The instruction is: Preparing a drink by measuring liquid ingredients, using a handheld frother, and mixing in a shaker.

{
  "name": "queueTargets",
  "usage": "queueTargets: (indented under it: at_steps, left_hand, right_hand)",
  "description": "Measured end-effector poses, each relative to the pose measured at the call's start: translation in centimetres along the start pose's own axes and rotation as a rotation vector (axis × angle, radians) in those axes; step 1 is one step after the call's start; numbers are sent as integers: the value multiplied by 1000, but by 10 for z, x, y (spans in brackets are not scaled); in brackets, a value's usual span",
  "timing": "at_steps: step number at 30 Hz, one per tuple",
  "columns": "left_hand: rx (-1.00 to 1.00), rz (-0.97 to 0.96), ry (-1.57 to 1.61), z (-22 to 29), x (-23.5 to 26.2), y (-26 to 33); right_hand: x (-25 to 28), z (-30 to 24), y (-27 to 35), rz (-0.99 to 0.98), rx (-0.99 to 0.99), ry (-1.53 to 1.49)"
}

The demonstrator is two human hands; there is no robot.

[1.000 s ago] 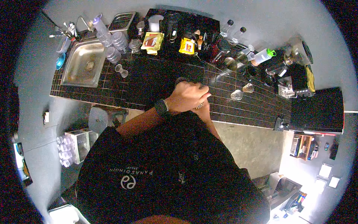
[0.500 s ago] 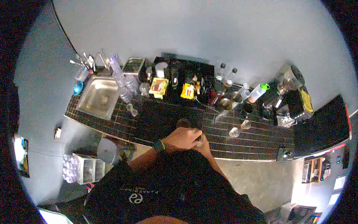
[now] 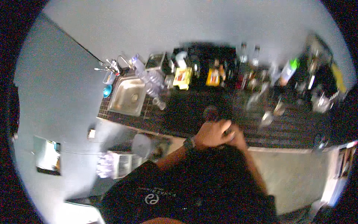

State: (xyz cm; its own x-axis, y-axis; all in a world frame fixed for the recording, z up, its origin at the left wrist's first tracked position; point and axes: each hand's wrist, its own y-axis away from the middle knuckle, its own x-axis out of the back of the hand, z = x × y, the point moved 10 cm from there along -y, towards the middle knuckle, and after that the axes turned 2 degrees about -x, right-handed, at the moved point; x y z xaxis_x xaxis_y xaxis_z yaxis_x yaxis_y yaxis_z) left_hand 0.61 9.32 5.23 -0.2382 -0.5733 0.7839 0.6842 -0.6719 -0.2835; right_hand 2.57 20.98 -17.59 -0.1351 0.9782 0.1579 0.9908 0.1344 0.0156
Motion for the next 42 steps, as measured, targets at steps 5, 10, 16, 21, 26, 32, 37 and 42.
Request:
queueTargets:
  at_steps: [5, 10, 16, 21, 26, 32, 37, 42]
  left_hand:
    - [46, 69, -49, -3, 11, -6]
    - [181, 74, -80, -31, 22, -4]
    - [377, 448, 72, -148, 80, 28]
    - [581, 577, -377, -334, 7, 173]
    - [511, 581, -284, -335, -6, 169]
    - [638, 534, -346, -340, -2, 174]
    - [630, 580, -298, -346, -2, 180]
    - [641, 561, -293, -348, -5, 180]
  right_hand:
    - [21, -20, -4, -7, 21, 78]
    - [7, 9, -15, -17, -130, 87]
    - [38, 2, -18, 31, -128, 127]
    - [34, -63, -39, -14, -54, -39]
    - [68, -8, -58, -48, -118, 53]
    - [54, -17, -60, -118, -445, -1]
    - [43, -21, -71, -275, -467, 161]
    - [32, -24, -74, -346, -436, 306]
